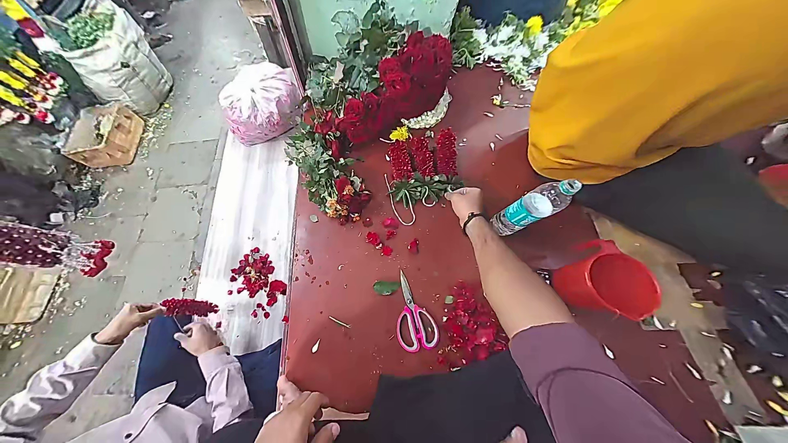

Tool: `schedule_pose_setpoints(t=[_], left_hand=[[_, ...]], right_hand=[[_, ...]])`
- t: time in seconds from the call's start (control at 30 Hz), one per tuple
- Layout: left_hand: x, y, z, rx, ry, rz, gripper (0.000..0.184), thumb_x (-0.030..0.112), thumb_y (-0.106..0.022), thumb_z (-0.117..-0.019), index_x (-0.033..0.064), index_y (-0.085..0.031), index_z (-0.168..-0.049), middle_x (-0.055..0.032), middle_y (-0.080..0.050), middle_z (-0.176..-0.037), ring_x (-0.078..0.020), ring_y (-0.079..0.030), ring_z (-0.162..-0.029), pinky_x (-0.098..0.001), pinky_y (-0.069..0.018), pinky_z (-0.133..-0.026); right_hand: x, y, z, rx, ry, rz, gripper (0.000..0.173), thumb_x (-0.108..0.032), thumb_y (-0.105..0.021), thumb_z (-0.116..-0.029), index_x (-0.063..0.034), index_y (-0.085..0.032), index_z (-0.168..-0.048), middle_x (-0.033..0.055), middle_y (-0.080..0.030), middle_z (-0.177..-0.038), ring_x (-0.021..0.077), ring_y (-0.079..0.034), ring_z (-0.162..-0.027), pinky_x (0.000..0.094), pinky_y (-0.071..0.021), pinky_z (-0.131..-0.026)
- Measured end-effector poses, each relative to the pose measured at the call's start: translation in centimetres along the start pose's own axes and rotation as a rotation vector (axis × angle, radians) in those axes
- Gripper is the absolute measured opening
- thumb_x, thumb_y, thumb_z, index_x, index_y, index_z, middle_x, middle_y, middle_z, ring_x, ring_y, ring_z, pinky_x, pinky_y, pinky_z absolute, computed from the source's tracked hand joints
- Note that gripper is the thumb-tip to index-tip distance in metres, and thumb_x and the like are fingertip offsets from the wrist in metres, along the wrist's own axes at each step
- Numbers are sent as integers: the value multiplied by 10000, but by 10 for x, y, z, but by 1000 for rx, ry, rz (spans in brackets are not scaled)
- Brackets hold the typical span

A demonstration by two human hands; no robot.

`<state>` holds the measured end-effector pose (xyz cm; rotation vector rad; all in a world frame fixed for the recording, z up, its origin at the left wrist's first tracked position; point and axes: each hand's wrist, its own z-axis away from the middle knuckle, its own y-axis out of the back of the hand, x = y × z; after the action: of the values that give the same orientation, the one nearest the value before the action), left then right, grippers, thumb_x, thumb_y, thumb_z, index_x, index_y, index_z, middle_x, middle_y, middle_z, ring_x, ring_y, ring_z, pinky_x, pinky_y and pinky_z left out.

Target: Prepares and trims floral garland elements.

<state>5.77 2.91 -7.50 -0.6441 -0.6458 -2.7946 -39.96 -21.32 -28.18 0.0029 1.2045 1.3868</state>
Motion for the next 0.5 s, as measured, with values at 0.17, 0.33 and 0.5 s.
schedule_pose_setpoints(t=[0.17,0.33,0.5], left_hand=[[-6,-3,-3,17,-2,-4,417,395,-641,-988,62,-697,-1233,-120,-724,-1107,-291,-713,-980,-542,-571,-887],[-15,-5,-7,1,3,21,433,452,-628,-982,112,-698,-1240,-74,-732,-1122,-253,-711,-1029,-533,-566,-927],[-10,0,0,12,-21,32,442,450,-625,-995,102,-692,-1259,-99,-725,-1161,-273,-690,-1103,-562,-517,-1006]], right_hand=[[-45,26,-15,10,49,-130,305,-217,-558,-1036,26,-674,-1178,169,-634,-994,224,-541,-760,436,-476,-711],[-119,71,-11,86,262,-45,264,-156,-691,-906,16,-726,-1102,205,-694,-1155,307,-642,-1095,542,-490,-957],[-194,140,42,33,482,15,266,-172,-710,-884,-5,-706,-1090,85,-717,-1011,133,-660,-791,363,-562,-768]])
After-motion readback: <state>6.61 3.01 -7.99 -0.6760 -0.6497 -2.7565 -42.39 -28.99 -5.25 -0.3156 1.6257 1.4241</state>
